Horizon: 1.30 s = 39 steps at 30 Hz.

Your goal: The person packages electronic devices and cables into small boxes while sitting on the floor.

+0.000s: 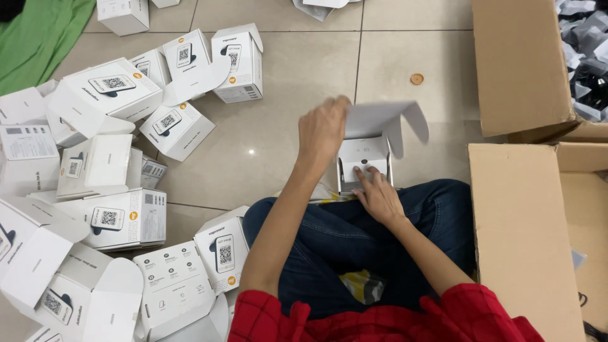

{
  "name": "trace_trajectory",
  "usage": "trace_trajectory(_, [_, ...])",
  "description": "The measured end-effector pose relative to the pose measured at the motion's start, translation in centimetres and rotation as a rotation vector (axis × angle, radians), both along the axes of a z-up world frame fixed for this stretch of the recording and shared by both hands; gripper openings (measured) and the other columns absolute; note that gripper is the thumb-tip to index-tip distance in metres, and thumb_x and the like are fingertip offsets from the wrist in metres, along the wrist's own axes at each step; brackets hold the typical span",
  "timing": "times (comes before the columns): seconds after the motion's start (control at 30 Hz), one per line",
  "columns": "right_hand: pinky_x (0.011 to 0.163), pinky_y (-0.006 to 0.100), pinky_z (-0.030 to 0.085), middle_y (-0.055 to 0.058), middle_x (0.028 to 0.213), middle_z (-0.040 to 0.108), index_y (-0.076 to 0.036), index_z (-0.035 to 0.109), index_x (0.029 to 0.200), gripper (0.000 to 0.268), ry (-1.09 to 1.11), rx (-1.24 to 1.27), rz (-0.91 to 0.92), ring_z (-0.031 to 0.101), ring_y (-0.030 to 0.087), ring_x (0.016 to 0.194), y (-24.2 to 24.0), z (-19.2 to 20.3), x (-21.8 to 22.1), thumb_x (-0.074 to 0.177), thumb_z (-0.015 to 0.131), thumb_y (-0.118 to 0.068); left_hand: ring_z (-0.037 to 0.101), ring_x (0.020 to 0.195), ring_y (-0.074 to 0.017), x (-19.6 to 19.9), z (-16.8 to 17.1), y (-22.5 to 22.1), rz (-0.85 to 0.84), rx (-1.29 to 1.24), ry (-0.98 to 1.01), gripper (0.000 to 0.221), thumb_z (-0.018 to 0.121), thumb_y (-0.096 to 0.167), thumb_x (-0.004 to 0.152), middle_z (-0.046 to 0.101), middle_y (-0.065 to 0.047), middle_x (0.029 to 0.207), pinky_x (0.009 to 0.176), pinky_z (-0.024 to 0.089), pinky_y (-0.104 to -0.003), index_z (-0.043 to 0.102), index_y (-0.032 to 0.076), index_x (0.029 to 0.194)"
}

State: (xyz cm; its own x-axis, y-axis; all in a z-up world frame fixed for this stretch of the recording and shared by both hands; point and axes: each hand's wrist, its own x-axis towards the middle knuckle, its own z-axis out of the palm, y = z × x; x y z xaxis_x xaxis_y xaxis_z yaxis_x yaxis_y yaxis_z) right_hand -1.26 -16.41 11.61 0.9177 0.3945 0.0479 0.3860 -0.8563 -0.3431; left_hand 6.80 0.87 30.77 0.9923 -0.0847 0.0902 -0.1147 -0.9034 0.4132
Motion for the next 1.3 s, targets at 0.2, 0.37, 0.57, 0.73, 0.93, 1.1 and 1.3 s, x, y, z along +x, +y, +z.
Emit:
trace_trajectory(0.2, [0.098,0.047,0.049,0.019,0.117,0.069,-0.010,0.031,0.160,0.067,-0.010,-0.014,0.078,0.066,0.037,0.108,-0.8,-3.3,0.5,0.103,0.050,-0.040,0.023,0.153,-0.0315,5.8,-10.4,-1.3,0.149,0.628,-0.503,0.073,0.064,0.005,0.085,0.028,-0.018,0.164,0.126,0.029,-0.045,0.045,0.005,0.156])
trace_trajectory(0.37, [0.097,0.046,0.048,0.021,0.112,0.070,-0.002,0.032,0.155,0.074,0.035,0.014,0.051,0.067,0.036,0.107,-0.9,-2.6,0.1,0.100,0.053,-0.047,0.011,0.160,-0.0256,3.4,-18.4,-1.3,0.070,0.597,-0.358,0.057,0.065,0.016,0.097,0.018,-0.012,0.172,0.131,0.014,-0.044,0.051,0.001,0.151])
trace_trajectory(0.57, [0.093,0.046,0.050,0.020,0.110,0.071,-0.001,0.047,0.142,0.069,0.094,0.010,0.017,0.069,0.035,0.103,0.2,-2.3,0.4,0.098,0.055,-0.053,0.008,0.160,-0.0176,3.7,-19.5,-0.8,0.127,0.715,-0.234,0.072,0.066,0.046,0.090,0.016,-0.006,0.174,0.130,0.011,-0.037,0.058,0.001,0.145])
trace_trajectory(0.73, [0.092,0.045,0.050,0.017,0.111,0.071,-0.003,0.055,0.134,0.063,0.075,-0.041,0.019,0.069,0.034,0.099,-0.6,-2.8,0.8,0.096,0.056,-0.052,0.009,0.160,-0.0268,5.6,-24.3,-1.2,0.093,0.539,0.003,0.079,0.064,0.053,0.094,0.014,-0.018,0.169,0.131,0.011,-0.042,0.052,-0.005,0.146])
trace_trajectory(0.93, [0.086,0.046,0.051,0.014,0.099,0.074,-0.005,0.067,0.105,0.052,0.082,-0.041,0.063,0.071,0.032,0.094,-0.3,-3.7,1.5,0.096,0.056,-0.055,0.026,0.151,-0.0405,3.1,-22.7,-1.6,-0.084,0.025,0.210,0.103,0.078,0.060,0.078,0.031,-0.024,0.160,0.124,0.024,-0.049,0.043,-0.001,0.154])
trace_trajectory(1.1, [0.076,0.044,0.055,0.014,0.085,0.074,-0.006,0.068,0.087,0.054,0.161,-0.036,0.065,0.073,0.031,0.081,-0.3,-4.1,1.8,0.096,0.056,-0.058,0.029,0.144,-0.0360,3.4,-18.0,-2.4,-0.157,0.256,0.304,0.107,0.094,0.060,0.055,0.035,-0.018,0.150,0.119,0.017,-0.065,0.053,0.013,0.142])
trace_trajectory(1.3, [0.074,0.046,0.055,0.014,0.086,0.074,-0.006,0.069,0.087,0.053,0.124,-0.006,0.071,0.072,0.032,0.081,-0.3,-4.5,1.8,0.095,0.056,-0.057,0.033,0.145,-0.0302,3.3,-20.7,-4.1,-0.144,0.367,0.227,0.109,0.096,0.055,0.049,0.038,-0.015,0.153,0.124,0.017,-0.060,0.058,0.008,0.140])
